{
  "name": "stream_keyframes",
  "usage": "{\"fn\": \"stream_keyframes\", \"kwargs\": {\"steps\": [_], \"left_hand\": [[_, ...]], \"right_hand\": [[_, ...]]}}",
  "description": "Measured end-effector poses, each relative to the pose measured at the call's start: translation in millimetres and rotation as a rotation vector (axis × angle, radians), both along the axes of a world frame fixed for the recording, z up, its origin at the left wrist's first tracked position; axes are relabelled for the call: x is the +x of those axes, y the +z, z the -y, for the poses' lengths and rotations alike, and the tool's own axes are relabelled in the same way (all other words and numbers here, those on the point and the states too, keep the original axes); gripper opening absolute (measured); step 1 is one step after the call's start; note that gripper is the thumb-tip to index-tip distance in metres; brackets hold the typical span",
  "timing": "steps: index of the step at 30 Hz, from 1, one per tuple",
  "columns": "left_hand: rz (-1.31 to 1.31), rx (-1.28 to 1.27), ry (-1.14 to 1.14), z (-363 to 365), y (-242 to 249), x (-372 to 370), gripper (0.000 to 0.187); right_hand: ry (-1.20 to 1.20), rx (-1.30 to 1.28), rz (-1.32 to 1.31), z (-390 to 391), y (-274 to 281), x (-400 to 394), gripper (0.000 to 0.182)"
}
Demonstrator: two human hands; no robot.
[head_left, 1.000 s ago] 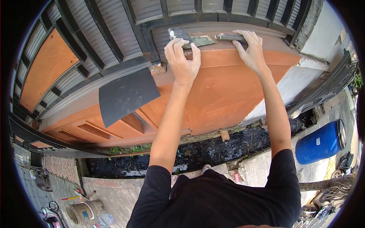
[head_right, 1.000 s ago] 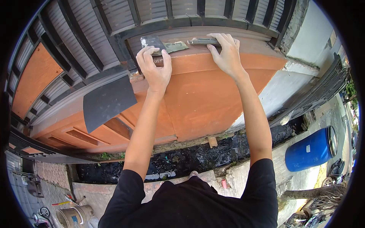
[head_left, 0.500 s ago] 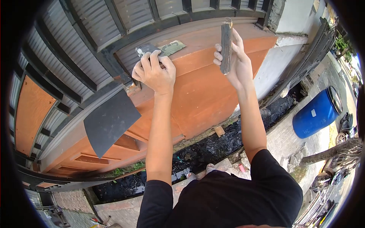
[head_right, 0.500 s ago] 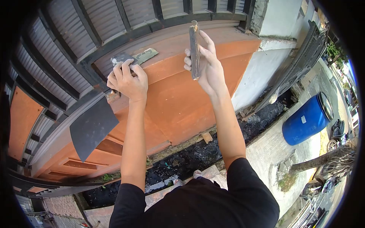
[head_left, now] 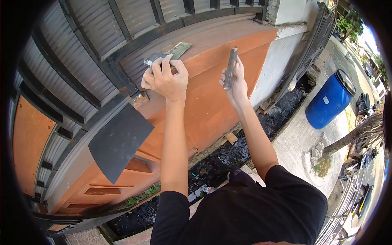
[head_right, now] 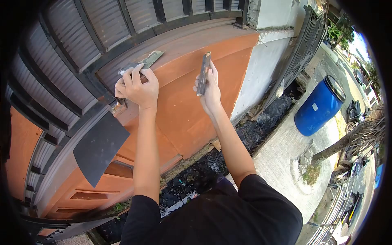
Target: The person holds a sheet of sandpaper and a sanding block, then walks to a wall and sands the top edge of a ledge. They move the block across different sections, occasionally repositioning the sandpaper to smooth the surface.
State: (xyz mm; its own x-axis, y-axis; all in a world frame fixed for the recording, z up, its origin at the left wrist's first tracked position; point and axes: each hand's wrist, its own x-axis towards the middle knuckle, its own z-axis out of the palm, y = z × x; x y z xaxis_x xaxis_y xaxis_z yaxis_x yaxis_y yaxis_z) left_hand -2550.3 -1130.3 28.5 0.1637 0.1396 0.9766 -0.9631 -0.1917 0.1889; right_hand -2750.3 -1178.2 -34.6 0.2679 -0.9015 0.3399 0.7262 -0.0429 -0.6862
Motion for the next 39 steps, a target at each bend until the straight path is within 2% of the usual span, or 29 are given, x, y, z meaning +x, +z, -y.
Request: {"fn": "stream_keyframes", "kwargs": {"steps": [1,3,5,7,8,10,11,13,16,18,19,21,24,27,29,32,34,35,37,39], "left_hand": [[0.011,0.007,0.007,0,-2,1,0.017],[0.035,0.012,0.010,1,-1,4,0.016],[0.040,0.014,0.038,1,-1,3,0.015],[0.039,0.024,0.042,-1,0,2,0.014],[0.031,0.039,0.049,-1,0,1,0.013],[0.058,0.053,0.065,-1,3,2,0.009],[0.075,0.067,0.082,-1,3,2,0.006],[0.070,0.060,0.054,0,6,0,0.006],[0.080,0.167,0.089,-3,4,1,0.010],[0.082,0.184,0.083,-4,4,1,0.011],[0.076,0.203,0.082,-5,4,0,0.011],[0.078,0.193,0.095,-5,7,-3,0.014],[0.070,0.211,0.081,-6,8,-5,0.016],[0.055,0.218,0.094,-4,8,-8,0.016],[0.048,0.232,0.114,-6,7,-8,0.016],[0.094,0.220,0.097,-7,8,-4,0.016],[0.092,0.203,0.093,-5,6,-3,0.017],[0.097,0.180,0.082,-2,6,-1,0.019],[0.084,0.188,0.108,-4,5,-1,0.019],[0.077,0.200,0.103,-3,6,-3,0.018]], "right_hand": [[-0.010,0.002,0.005,11,-12,5,0.062],[-0.505,-0.104,-0.225,25,-19,19,0.060],[-0.477,-0.101,-0.193,40,-13,19,0.059],[-0.890,-0.251,-0.335,73,-2,23,0.061],[-0.893,-0.249,-0.328,81,2,21,0.061],[-1.045,-0.039,-0.650,86,19,19,0.060],[-1.043,-0.032,-0.644,87,16,24,0.060],[-1.188,-0.150,-0.607,79,-1,44,0.057],[-1.149,-0.241,-0.519,43,-48,81,0.055],[-1.187,-0.400,-0.653,40,-60,80,0.053],[-1.185,-0.395,-0.653,51,-49,70,0.053],[-1.188,-0.182,-0.571,94,-16,34,0.051],[-1.196,-0.070,-0.522,132,14,2,0.050],[-1.128,-0.166,-0.519,83,-28,52,0.053],[-1.057,-0.397,-0.538,27,-69,92,0.053],[-1.114,-0.386,-0.544,50,-50,72,0.054],[-1.099,-0.123,-0.491,91,-5,34,0.052],[-1.089,-0.130,-0.495,103,1,28,0.052],[-1.180,-0.051,-0.496,115,6,21,0.052],[-1.158,-0.082,-0.511,81,-31,53,0.052]]}}
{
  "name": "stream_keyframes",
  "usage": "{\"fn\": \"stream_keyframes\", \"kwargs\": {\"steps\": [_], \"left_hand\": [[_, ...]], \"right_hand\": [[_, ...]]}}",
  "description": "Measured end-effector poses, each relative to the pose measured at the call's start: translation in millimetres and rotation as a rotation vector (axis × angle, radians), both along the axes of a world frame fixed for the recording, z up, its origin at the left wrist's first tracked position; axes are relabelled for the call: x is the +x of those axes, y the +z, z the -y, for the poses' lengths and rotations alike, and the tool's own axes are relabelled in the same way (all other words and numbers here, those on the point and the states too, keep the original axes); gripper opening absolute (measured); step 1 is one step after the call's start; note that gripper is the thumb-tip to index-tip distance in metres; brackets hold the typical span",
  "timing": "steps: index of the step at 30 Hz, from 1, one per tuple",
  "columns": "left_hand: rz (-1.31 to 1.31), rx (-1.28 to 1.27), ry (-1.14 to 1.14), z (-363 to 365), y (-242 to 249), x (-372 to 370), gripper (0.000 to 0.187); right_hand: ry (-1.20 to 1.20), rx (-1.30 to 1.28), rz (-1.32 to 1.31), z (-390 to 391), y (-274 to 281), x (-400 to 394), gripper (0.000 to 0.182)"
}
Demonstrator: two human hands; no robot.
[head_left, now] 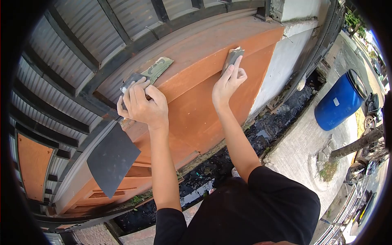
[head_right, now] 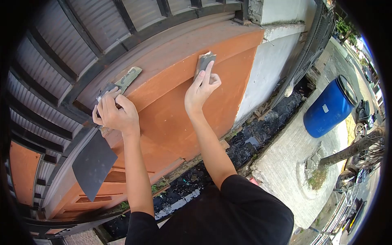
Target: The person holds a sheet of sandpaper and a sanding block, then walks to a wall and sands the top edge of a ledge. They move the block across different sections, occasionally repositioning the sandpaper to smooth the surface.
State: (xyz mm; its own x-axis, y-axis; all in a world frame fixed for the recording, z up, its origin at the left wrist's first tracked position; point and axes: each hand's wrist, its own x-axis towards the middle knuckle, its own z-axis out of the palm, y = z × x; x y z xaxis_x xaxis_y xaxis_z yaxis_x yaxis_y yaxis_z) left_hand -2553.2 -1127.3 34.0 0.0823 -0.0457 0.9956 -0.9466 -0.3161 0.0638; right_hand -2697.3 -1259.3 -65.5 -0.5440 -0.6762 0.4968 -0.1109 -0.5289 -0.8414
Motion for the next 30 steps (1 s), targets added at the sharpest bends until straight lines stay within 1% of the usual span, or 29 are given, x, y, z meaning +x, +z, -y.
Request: {"fn": "stream_keyframes", "kwargs": {"steps": [1,2,3,5,6,7,8,11,12,14,15,17,18,20,21,23,24,26,27,30], "left_hand": [[-0.004,0.003,-0.002,0,-2,-1,0.018],[-0.007,0.005,0.001,-1,-3,0,0.018],[-0.007,-0.001,0.006,0,-2,1,0.018],[-0.003,-0.011,0.003,0,0,2,0.018],[-0.001,-0.016,-0.003,0,-1,1,0.018],[-0.006,-0.022,0.001,0,0,1,0.018],[-0.016,-0.013,0.001,0,0,1,0.018],[-0.035,0.006,0.002,-1,-1,0,0.018],[-0.043,0.017,0.000,-2,-1,0,0.018],[-0.011,-0.003,0.004,0,-2,3,0.017],[0.020,-0.033,0.002,2,-2,4,0.017],[0.020,-0.040,0.008,2,-1,2,0.017],[0.024,-0.053,0.017,2,0,1,0.018],[0.005,-0.031,0.014,1,-2,3,0.018],[-0.011,-0.006,0.012,0,-4,3,0.019],[-0.031,0.009,0.010,-2,-5,1,0.019],[-0.045,0.017,0.005,-2,-4,2,0.019],[-0.029,0.013,0.007,-1,-2,3,0.019],[-0.020,0.022,0.011,-2,-4,3,0.019],[-0.031,-0.006,0.019,-1,-2,1,0.018]], "right_hand": [[0.057,-0.106,-0.097,-28,-27,20,0.051],[0.116,-0.212,-0.192,-43,-40,28,0.051],[0.116,-0.216,-0.192,-39,-37,25,0.051],[-0.001,-0.233,-0.310,-20,-24,7,0.051],[0.001,-0.234,-0.314,-5,-3,-9,0.051],[-0.014,-0.149,-0.223,15,28,-27,0.051],[-0.026,-0.065,-0.132,25,45,-35,0.051],[0.014,-0.037,-0.068,14,29,-20,0.052],[0.020,-0.036,-0.069,3,12,-9,0.052],[0.049,-0.147,-0.256,-29,-28,10,0.054],[0.052,-0.147,-0.253,-36,-27,7,0.054],[0.083,-0.040,-0.378,-45,-18,-7,0.057],[0.079,-0.044,-0.380,-41,-20,-7,0.057],[0.170,-0.039,-0.319,-37,-28,-3,0.059],[0.173,-0.042,-0.322,-38,-25,-1,0.059],[0.298,-0.014,-0.146,-43,-21,1,0.061],[0.296,-0.016,-0.142,-40,-19,-1,0.061],[0.066,-0.096,-0.316,-19,-14,-12,0.059],[-0.089,-0.137,-0.403,-10,5,-22,0.058],[-0.070,-0.049,-0.403,1,62,-46,0.057]]}}
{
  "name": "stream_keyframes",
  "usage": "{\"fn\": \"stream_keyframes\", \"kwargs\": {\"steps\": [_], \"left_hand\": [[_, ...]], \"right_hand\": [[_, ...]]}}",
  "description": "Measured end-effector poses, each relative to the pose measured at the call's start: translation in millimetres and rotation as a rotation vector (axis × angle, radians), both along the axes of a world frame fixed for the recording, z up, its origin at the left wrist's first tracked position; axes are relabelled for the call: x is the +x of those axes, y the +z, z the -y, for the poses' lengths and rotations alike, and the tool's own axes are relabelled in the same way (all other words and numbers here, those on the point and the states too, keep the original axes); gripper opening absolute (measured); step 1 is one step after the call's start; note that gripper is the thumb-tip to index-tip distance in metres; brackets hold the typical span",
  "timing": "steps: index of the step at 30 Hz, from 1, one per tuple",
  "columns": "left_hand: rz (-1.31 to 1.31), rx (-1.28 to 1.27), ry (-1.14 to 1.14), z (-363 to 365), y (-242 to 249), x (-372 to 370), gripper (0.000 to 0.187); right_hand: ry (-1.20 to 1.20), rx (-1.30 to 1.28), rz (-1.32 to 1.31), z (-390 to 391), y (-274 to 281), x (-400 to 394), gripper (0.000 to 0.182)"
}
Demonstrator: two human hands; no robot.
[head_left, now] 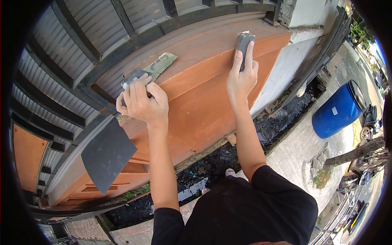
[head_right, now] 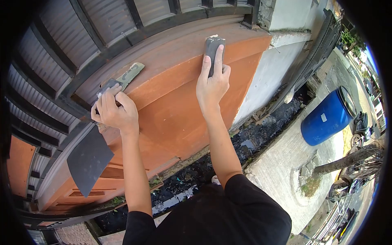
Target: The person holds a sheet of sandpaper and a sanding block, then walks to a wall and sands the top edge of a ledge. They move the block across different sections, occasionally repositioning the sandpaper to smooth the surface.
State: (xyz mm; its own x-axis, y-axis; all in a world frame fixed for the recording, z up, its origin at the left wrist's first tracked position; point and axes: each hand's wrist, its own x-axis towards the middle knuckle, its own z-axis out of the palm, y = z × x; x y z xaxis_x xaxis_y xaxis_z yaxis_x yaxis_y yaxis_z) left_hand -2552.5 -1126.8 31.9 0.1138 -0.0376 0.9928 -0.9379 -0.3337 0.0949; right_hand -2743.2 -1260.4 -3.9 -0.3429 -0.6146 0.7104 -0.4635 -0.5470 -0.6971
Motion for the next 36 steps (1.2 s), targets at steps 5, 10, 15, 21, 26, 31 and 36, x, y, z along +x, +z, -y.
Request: {"fn": "stream_keyframes", "kwargs": {"steps": [5,10,15,21,26,31,36], "left_hand": [[0.035,-0.039,0.008,2,1,1,0.018],[0.006,-0.009,0.004,0,-1,1,0.018],[0.034,-0.027,0.019,1,0,2,0.018],[0.007,0.010,0.018,-2,0,1,0.017],[0.033,-0.054,-0.022,4,-2,5,0.018],[0.025,-0.049,-0.044,3,-3,5,0.016],[0.048,-0.068,-0.061,4,-3,8,0.017]], "right_hand": [[0.276,-0.021,0.149,-37,-25,21,0.054],[0.374,0.154,0.097,-28,36,-8,0.054],[0.334,-0.013,0.039,-47,-10,9,0.055],[0.355,0.323,-0.029,-22,67,-20,0.058],[0.299,-0.155,0.024,-55,-15,16,0.057],[0.345,-0.136,-0.074,-43,-30,11,0.057],[0.339,-0.053,0.170,-35,20,18,0.056]]}}
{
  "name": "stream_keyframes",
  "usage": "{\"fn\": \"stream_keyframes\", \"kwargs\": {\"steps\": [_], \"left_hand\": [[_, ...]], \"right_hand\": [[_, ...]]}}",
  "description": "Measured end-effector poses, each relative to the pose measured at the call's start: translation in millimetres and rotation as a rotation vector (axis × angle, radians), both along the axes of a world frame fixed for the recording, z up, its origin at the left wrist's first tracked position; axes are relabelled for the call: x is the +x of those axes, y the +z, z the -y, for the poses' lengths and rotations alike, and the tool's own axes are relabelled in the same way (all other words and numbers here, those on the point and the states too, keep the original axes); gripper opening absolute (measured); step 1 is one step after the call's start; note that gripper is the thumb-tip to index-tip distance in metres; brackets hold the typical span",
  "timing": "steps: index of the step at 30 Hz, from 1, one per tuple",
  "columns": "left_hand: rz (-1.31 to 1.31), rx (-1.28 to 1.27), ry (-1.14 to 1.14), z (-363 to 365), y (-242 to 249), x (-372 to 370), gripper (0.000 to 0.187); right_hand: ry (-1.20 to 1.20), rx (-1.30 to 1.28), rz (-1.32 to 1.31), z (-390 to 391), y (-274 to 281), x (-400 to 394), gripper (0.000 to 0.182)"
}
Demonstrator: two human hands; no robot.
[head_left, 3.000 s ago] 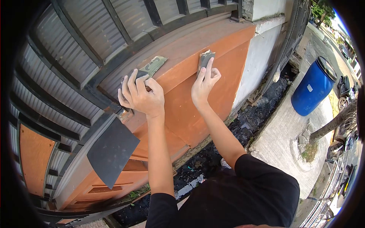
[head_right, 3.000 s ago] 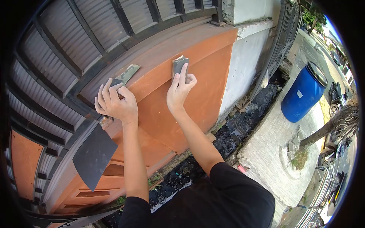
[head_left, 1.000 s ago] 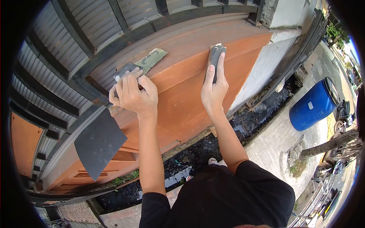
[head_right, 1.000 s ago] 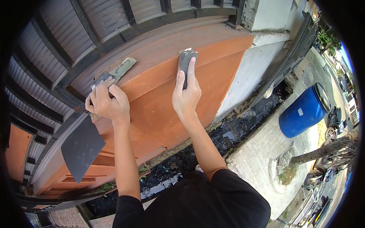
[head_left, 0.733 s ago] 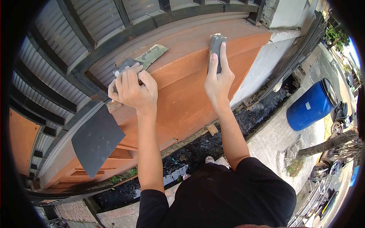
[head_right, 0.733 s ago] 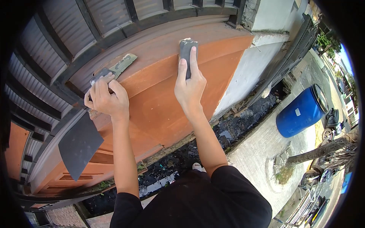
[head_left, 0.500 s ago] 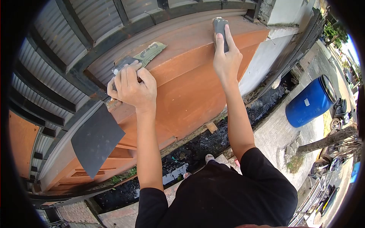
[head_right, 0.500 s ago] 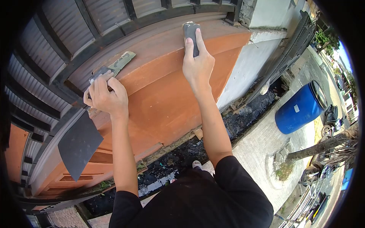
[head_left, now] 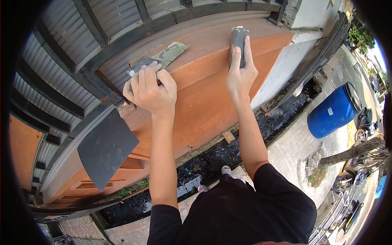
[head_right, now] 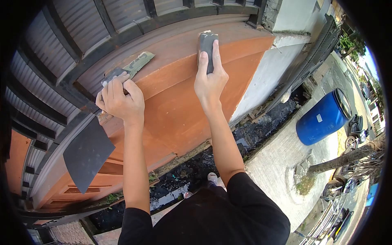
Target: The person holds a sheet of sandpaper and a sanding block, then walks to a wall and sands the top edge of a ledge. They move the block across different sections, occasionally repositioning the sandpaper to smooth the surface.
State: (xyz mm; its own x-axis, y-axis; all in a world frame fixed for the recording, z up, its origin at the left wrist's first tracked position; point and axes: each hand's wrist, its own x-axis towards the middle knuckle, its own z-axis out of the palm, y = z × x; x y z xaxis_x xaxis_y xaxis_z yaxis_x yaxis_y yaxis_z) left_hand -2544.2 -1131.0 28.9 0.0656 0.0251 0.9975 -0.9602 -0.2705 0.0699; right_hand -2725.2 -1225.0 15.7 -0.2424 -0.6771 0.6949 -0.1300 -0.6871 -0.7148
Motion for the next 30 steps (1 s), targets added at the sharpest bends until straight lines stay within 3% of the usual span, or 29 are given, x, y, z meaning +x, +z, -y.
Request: {"fn": "stream_keyframes", "kwargs": {"steps": [2,4,6,8,10,12,14,16,22,23,24,26,28,30], "left_hand": [[-0.012,0.020,0.009,-1,1,-3,0.017],[-0.017,0.011,0.017,0,4,-2,0.017],[-0.015,0.010,-0.001,-1,1,-2,0.017],[-0.027,0.027,0.002,-1,-2,-1,0.015],[-0.043,0.056,0.001,-4,-3,-3,0.013],[-0.076,0.075,0.000,-6,3,-8,0.013],[-0.039,-0.003,-0.005,3,4,-3,0.015],[-0.003,-0.041,-0.012,0,1,-2,0.018],[-0.044,0.026,-0.008,-4,0,-5,0.012],[-0.049,0.033,-0.005,-3,-1,-5,0.012],[-0.054,0.042,-0.001,-2,-1,-4,0.012],[-0.046,0.043,-0.009,-4,-2,-4,0.012],[-0.030,0.034,-0.021,-2,1,-3,0.012],[-0.062,0.042,-0.025,-4,-1,-4,0.013]], "right_hand": [[-0.019,0.128,0.003,-1,22,0,0.056],[0.010,0.097,0.077,-16,-5,20,0.057],[-0.060,-0.205,-0.170,-39,-31,25,0.059],[-0.044,-0.182,-0.229,-22,-16,5,0.059],[0.042,0.307,-0.151,-14,35,-9,0.057],[0.021,0.295,-0.131,-20,28,1,0.056],[0.021,-0.060,-0.087,-40,-19,25,0.056],[0.012,-0.153,-0.200,-60,-29,25,0.056],[0.017,0.245,-0.121,-25,33,12,0.056],[0.015,0.068,-0.080,-29,7,23,0.056],[0.020,0.055,-0.079,-39,-9,28,0.056],[-0.021,-0.235,-0.280,-66,-36,29,0.056],[0.041,-0.115,-0.294,-47,-4,11,0.057],[0.027,0.243,-0.173,-24,35,1,0.058]]}}
